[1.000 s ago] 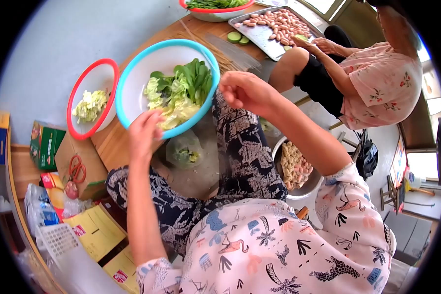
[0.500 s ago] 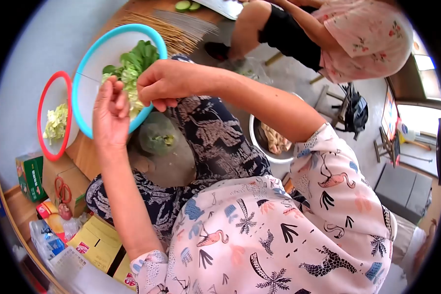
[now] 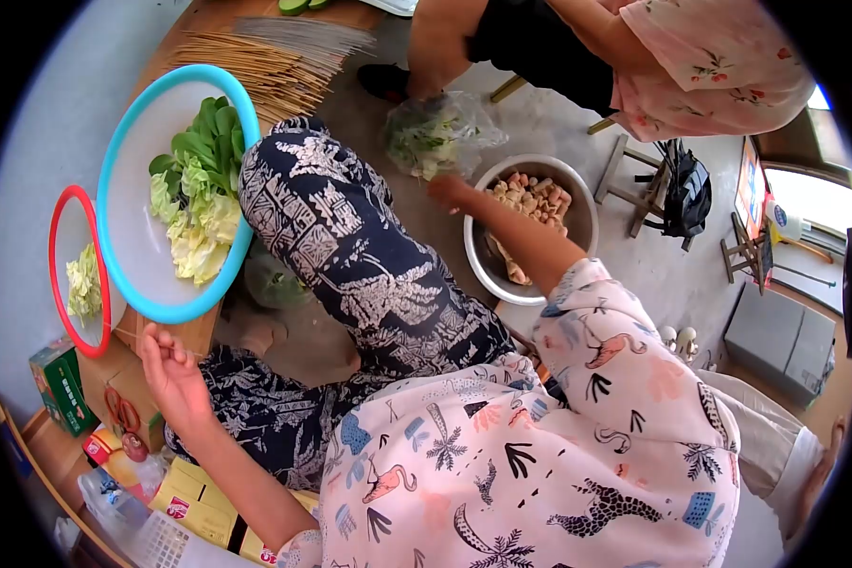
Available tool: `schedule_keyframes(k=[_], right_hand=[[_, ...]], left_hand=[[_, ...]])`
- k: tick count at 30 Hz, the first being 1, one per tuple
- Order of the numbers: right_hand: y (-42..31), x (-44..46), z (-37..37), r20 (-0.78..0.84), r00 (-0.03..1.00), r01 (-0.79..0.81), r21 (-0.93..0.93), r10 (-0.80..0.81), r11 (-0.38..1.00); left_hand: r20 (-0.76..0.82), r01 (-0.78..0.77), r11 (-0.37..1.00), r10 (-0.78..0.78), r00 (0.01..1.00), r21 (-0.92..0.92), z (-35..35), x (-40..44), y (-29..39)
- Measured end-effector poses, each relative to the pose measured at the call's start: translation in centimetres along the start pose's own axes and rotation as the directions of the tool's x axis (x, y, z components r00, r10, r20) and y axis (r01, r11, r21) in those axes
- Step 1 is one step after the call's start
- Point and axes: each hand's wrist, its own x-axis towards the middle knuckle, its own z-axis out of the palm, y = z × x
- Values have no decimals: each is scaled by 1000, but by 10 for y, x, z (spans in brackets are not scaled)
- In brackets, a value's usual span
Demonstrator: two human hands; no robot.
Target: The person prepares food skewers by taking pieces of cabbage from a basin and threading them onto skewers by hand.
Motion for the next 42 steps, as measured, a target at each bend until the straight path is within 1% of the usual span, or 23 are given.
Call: schedule_keyframes(k=[1,2,3,4,5,6,10,12,15,16,18,19,21,25,27,28,30,31,32,33,36,38,42], right_hand=[[-5,16,23,0,1000,4,8,-4,1000],[-14,33,42,19,979,-202,208,203,957],[-18,46,59,81,916,-392,391,394,833],[-18,54,80,83,917,-389,394,390,833],[-18,62,101,-197,907,-291,345,372,892],[-20,69,114,-462,829,-208,267,314,941],[-22,83,111,-466,848,-171,214,254,962],[-29,76,78,-23,952,-299,166,306,940],[-34,82,81,66,949,-313,103,307,944],[-35,82,88,65,950,-310,106,304,945],[-32,82,108,-183,937,-265,188,299,946],[-32,88,109,-188,936,-264,188,299,946],[-27,102,108,-121,922,-349,142,367,926],[-24,110,83,-20,951,-304,115,308,946],[-29,110,72,144,907,-418,173,397,892],[-29,105,74,145,906,-419,172,398,891],[-31,86,80,-125,924,-323,246,360,914],[-38,66,61,-122,923,-329,240,365,913],[-51,36,25,-44,782,-349,795,621,496],[-62,13,2,192,640,-134,981,744,-137],[-70,-23,3,89,612,-20,995,786,-98],[-80,-50,-7,119,671,93,966,732,-243],[-108,-113,-97,165,692,176,906,703,-385]], left_hand=[[-48,18,1000,-18,999,5,-6,-2,-2],[-54,30,1000,-30,998,6,-6,-6,-2],[-56,34,999,-33,998,11,-4,-9,-3],[-83,45,999,-42,996,29,-2,-12,-5],[-112,56,997,-51,992,47,1,-16,-6],[-118,59,997,-52,992,53,3,-18,-7],[-139,102,990,-88,986,93,6,-27,-11],[-140,109,988,-94,986,111,5,-28,-12],[-147,122,986,-105,984,113,3,-30,-14],[-151,125,987,-109,982,101,5,-30,-14],[-153,124,988,-109,982,92,6,-32,-13],[-161,125,986,-107,981,109,7,-33,-13],[-171,117,985,-94,981,127,8,-34,-11],[-194,119,984,-92,977,135,5,-38,-8],[-201,123,984,-96,975,128,3,-39,-9],[-205,124,984,-97,974,124,3,-40,-10],[-205,129,985,-104,973,115,4,-41,-14],[-206,133,984,-107,973,116,5,-41,-18],[-206,135,984,-110,972,115,7,-40,-21],[-201,136,985,-113,973,106,10,-39,-24],[-184,156,983,-136,974,98,16,-38,-29],[-155,155,984,-140,978,91,19,-36,-30],[-98,123,991,-118,988,45,17,-36,-29]])
